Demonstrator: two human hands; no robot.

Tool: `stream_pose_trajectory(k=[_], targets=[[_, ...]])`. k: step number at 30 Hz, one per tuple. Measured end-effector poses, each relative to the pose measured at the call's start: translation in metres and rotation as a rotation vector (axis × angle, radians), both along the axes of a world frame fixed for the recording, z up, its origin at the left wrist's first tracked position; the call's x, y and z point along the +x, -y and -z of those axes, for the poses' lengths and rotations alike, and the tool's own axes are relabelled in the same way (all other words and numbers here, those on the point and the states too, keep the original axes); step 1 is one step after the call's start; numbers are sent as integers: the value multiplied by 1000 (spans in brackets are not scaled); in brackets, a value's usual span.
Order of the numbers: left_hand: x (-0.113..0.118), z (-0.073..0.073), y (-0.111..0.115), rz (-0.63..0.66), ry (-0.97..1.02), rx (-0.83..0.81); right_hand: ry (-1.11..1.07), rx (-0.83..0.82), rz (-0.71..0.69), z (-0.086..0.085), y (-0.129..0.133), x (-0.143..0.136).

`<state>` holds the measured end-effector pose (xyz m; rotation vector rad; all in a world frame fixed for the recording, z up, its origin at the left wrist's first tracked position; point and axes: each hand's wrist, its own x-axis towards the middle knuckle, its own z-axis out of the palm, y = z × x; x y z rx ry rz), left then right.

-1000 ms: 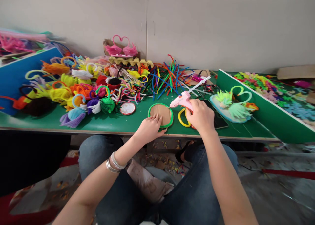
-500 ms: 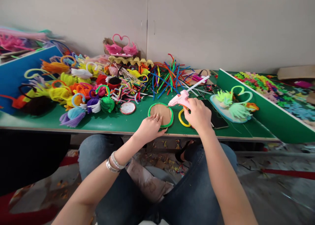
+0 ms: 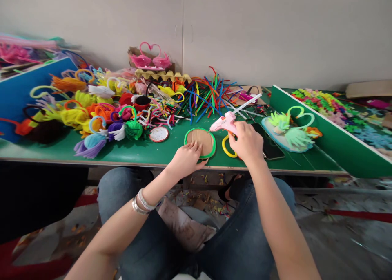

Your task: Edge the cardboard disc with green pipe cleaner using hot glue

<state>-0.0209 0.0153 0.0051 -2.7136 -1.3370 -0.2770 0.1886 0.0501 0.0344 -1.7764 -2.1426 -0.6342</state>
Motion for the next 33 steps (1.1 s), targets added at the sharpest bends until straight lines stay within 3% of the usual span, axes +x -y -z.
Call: stream_pose_trajectory(k=[33], targets=[[0,1,0,6,18,11,76,5,-25,-7,5,-2]])
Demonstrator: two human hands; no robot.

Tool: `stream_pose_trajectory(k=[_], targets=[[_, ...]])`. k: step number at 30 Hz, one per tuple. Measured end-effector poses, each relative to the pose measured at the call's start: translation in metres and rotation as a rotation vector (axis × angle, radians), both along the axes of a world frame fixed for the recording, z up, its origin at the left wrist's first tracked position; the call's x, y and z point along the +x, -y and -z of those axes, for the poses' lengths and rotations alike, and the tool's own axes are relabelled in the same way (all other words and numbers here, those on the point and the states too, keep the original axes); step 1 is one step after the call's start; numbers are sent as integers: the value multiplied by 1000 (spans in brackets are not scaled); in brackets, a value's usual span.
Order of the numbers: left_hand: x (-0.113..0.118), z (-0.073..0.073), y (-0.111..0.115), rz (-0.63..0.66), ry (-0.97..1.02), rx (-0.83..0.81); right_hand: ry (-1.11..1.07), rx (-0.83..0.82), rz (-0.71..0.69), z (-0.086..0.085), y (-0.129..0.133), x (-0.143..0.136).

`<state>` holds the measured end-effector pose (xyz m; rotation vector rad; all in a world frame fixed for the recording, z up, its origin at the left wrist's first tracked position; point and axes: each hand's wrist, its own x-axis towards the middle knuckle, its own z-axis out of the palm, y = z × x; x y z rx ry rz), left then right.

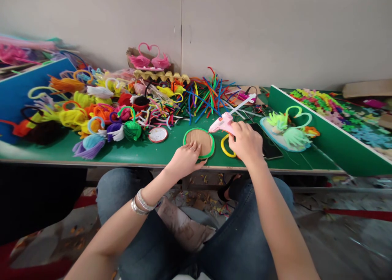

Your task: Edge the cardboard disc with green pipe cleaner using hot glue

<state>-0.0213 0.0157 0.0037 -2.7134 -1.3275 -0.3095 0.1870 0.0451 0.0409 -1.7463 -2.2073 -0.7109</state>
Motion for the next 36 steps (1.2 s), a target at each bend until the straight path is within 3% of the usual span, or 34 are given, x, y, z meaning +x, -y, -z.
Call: stream_pose_trajectory(k=[36], targets=[[0,1,0,-7,-32,5,-17,16,-7,2,3,8]])
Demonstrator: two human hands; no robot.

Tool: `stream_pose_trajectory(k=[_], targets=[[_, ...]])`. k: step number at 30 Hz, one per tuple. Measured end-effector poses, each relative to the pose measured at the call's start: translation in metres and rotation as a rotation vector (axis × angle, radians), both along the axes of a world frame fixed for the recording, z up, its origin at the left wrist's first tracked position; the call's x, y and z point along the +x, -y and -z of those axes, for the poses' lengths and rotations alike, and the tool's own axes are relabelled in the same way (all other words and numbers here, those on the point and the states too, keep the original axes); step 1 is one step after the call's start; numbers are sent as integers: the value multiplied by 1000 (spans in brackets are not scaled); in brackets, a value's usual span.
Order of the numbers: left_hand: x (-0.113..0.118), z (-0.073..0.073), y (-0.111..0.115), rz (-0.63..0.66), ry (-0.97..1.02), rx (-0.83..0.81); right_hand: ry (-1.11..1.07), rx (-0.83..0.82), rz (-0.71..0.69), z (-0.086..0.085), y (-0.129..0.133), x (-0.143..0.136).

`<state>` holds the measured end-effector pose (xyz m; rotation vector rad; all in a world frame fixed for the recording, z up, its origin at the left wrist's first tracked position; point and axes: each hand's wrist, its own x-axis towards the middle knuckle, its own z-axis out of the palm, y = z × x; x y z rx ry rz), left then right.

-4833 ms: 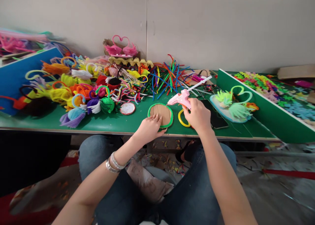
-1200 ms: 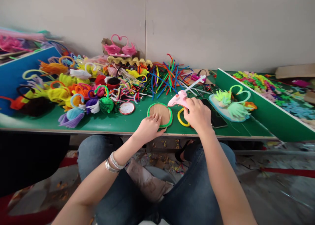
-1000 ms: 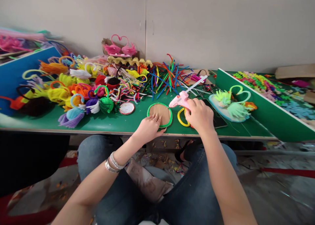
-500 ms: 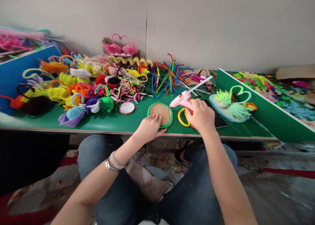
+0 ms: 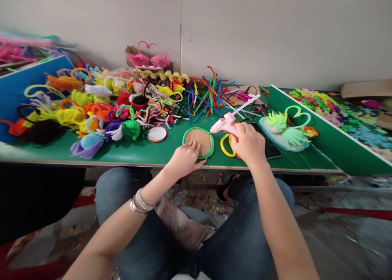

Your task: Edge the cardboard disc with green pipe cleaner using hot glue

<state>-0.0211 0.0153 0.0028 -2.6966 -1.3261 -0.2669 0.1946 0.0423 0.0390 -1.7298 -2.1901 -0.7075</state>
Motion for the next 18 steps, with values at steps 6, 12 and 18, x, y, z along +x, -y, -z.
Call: stream_pose_trajectory(k=[6,12,18], targets=[[-1,0,0,-3,-12,-14,-1,-8,-5,-5,6,2],[-1,1,0,-4,-9,-7,-7,13,4,-5,6,4],[0,1,-1,3,-8,0,-3,-15,5,1,0,0]])
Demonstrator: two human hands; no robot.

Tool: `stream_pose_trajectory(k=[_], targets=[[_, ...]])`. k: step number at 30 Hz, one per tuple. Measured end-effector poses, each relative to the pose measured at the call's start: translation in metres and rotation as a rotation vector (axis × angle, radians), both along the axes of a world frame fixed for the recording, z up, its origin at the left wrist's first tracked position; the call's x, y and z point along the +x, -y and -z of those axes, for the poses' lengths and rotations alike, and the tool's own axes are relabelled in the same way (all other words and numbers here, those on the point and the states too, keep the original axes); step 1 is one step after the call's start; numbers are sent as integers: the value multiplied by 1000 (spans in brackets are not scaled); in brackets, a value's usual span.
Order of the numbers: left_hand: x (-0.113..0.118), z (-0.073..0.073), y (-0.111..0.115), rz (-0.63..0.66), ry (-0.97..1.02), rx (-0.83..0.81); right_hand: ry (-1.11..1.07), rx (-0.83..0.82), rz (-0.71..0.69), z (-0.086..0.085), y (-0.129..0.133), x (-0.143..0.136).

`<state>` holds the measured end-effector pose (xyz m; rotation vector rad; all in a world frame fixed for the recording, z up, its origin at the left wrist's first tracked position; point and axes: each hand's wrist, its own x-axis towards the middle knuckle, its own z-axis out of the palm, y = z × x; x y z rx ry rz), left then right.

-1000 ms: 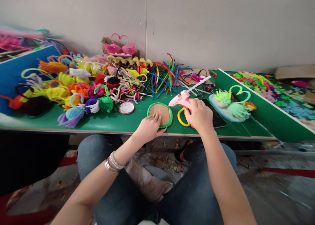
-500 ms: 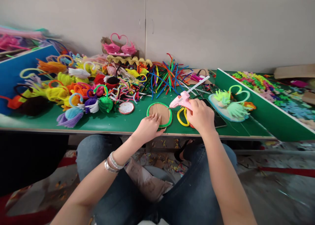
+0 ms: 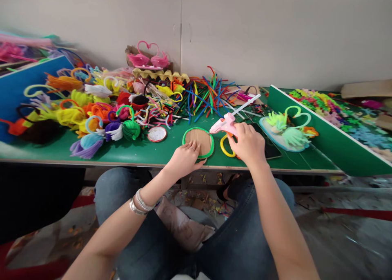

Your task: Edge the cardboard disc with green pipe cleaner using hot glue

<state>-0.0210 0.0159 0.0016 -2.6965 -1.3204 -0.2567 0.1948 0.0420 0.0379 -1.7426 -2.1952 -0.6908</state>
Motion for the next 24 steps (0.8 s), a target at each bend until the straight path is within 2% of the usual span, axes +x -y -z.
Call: stream_pose_trajectory(k=[24], targets=[[-3,1,-1,8,14,12,-20,-1,-33,-15,11,-2]])
